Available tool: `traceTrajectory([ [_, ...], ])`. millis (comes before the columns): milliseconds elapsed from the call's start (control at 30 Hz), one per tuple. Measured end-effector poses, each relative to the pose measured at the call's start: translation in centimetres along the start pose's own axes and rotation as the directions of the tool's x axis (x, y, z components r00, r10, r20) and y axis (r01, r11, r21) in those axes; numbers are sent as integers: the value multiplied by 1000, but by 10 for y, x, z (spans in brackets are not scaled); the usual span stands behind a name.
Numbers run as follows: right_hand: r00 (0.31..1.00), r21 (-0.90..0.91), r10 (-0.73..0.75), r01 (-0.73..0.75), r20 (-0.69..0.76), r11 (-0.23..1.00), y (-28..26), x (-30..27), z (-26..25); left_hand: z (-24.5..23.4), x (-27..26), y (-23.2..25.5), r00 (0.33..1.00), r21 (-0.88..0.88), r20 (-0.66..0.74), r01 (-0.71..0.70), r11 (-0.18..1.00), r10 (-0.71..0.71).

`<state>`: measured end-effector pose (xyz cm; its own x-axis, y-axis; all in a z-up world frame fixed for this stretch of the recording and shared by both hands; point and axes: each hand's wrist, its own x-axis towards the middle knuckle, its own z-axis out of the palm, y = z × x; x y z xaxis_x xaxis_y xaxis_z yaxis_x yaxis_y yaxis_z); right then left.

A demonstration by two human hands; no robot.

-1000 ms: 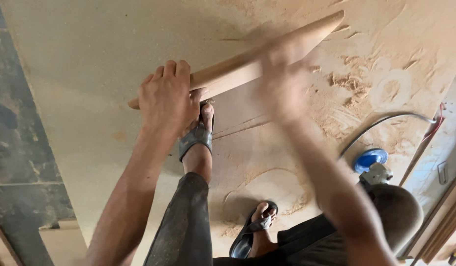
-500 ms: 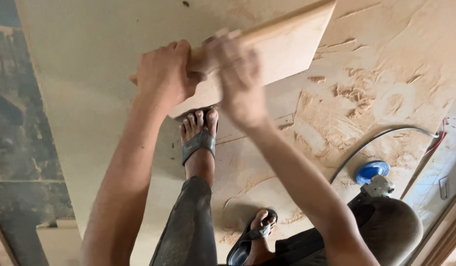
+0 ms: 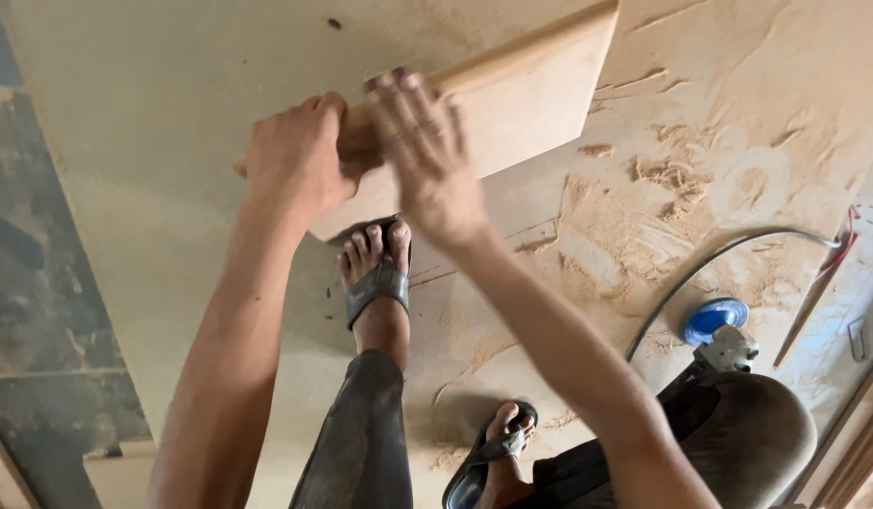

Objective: The person sands the edges and surfaces of a wooden board using a piece of sandpaper held by hand.

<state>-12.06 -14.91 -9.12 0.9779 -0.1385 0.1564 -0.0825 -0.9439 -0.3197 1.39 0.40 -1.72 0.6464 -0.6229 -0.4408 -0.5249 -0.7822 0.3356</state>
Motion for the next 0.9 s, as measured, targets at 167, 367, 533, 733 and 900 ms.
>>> traceTrajectory([
  [167,922,-247,370,-388,-117,888,133,22,-59,9,-7,-4,997,-24,-65,-48,999,46],
  [367,998,36,55,-54,-6,998,-1,1,-20,2,-7,6,1000,-14,-27,4,1000,-4],
  [533,749,-21,617,-632,242,775,129,31,-71,6,-7,-1,992,20,-104,-65,998,67],
  [733,937,-28,299,-309,-182,951,138,16,-80,13,-2,-7,955,22,-264,-135,991,136],
  [900,989,168,-30,55,-146,984,-14,-2,20,11,7,-14,998,-65,-56,-7,998,4],
])
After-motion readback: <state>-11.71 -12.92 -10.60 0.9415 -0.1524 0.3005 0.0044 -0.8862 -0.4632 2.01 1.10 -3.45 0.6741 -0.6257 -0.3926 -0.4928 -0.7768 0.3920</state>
